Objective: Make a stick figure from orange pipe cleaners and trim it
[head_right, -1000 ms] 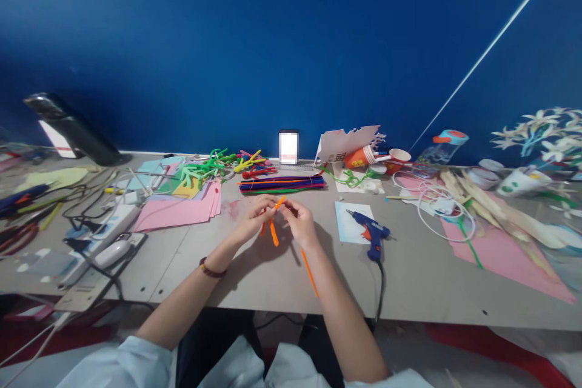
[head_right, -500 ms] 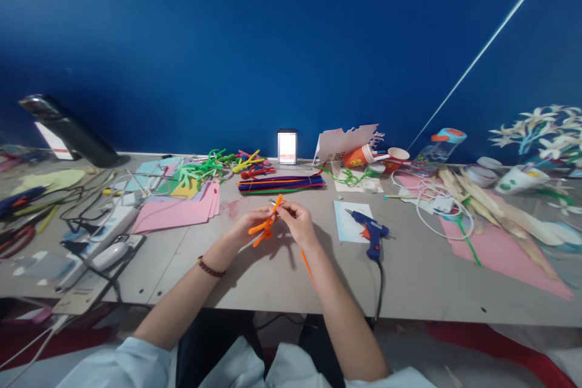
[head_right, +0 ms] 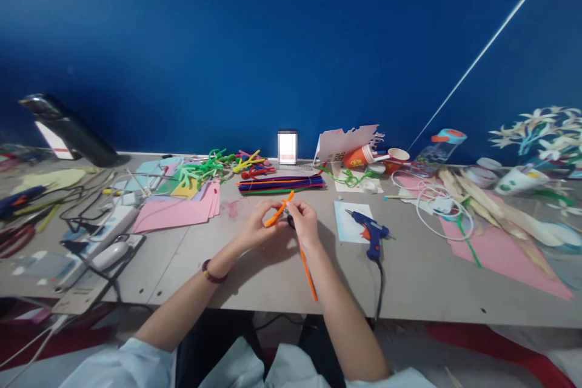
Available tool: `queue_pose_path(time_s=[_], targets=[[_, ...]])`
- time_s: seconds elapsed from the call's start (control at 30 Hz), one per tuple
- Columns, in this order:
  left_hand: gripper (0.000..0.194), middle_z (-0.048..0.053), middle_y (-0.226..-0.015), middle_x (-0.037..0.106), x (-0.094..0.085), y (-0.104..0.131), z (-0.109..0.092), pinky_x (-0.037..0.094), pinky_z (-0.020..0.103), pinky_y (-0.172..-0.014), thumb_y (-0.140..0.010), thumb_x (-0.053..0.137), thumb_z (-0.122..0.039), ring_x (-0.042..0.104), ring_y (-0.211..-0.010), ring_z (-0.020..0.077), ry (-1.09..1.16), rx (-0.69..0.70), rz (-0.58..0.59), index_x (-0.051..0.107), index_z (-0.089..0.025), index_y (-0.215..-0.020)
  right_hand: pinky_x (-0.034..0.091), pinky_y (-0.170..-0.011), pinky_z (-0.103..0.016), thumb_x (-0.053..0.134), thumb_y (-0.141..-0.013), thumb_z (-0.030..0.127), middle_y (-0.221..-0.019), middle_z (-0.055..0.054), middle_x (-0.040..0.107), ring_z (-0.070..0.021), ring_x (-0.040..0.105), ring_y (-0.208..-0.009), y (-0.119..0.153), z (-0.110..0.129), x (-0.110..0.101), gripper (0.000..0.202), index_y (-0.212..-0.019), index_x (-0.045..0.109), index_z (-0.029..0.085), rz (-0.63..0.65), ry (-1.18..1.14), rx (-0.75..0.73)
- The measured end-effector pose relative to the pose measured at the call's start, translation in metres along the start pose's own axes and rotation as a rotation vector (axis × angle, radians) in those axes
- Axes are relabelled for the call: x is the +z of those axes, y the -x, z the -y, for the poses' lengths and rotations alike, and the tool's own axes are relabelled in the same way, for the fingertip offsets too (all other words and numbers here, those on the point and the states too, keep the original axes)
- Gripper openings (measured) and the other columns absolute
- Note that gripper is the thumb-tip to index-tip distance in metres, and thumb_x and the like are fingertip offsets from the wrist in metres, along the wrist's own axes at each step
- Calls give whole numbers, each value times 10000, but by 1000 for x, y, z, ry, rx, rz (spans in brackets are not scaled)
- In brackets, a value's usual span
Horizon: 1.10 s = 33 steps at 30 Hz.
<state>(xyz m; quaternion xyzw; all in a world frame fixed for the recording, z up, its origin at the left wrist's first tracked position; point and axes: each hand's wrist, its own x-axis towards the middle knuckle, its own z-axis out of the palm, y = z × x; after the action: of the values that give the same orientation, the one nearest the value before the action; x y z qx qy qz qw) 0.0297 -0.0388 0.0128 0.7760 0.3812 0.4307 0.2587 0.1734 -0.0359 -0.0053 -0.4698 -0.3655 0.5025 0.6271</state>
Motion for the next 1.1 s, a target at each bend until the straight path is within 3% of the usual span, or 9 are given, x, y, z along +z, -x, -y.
queue_pose_path(time_s=[0.07,0.17,0.33,0.47,0.73,0.9,1.1], targets=[[178,61,-854,665,3,0,0,413,360,-819,-797,582,-335,579,-860,198,-141,1,-73,628,-192,-893,397,-591,-253,720,-592,458,-597,13,596,-119,510,-578,0,-1,0,308,-608,609,171,24,35,-20],[208,49,-754,669,3,0,1,398,340,-747,-857,505,-333,567,-751,179,-242,-4,-146,649,-189,-809,394,-585,-249,702,-617,464,-609,7,593,-117,504,-586,1,0,0,303,-640,631,170,76,95,-48],[232,47,-700,653,2,0,4,397,315,-678,-865,491,-331,558,-679,165,-226,30,-185,665,-190,-806,311,-457,-228,692,-638,466,-535,38,523,-77,387,-453,5,8,1,309,-731,654,174,157,157,-10],[240,46,-677,631,2,-1,5,411,323,-686,-839,506,-356,541,-661,160,-126,-9,-203,664,-191,-765,324,-460,-230,715,-616,452,-582,18,571,-84,421,-474,6,11,2,300,-719,657,176,196,179,-21],[198,12,-570,558,-7,-5,7,427,262,-619,-718,627,-341,512,-582,126,676,-488,54,665,-150,-683,436,-624,-263,668,-678,424,-752,-23,675,-146,578,-670,4,11,-1,255,-792,695,197,270,185,-56],[160,-3,-497,448,-12,-4,11,413,251,-581,-698,621,-301,519,-584,134,967,-720,242,653,-149,-657,427,-555,-265,666,-672,451,-698,-20,661,-139,562,-582,6,16,1,282,-772,680,188,318,125,-11],[140,-20,-447,397,-9,-3,11,429,283,-618,-666,660,-299,535,-582,149,1113,-738,275,657,-159,-659,368,-487,-244,685,-658,438,-618,0,624,-98,477,-486,9,16,2,261,-703,640,185,353,49,30]])
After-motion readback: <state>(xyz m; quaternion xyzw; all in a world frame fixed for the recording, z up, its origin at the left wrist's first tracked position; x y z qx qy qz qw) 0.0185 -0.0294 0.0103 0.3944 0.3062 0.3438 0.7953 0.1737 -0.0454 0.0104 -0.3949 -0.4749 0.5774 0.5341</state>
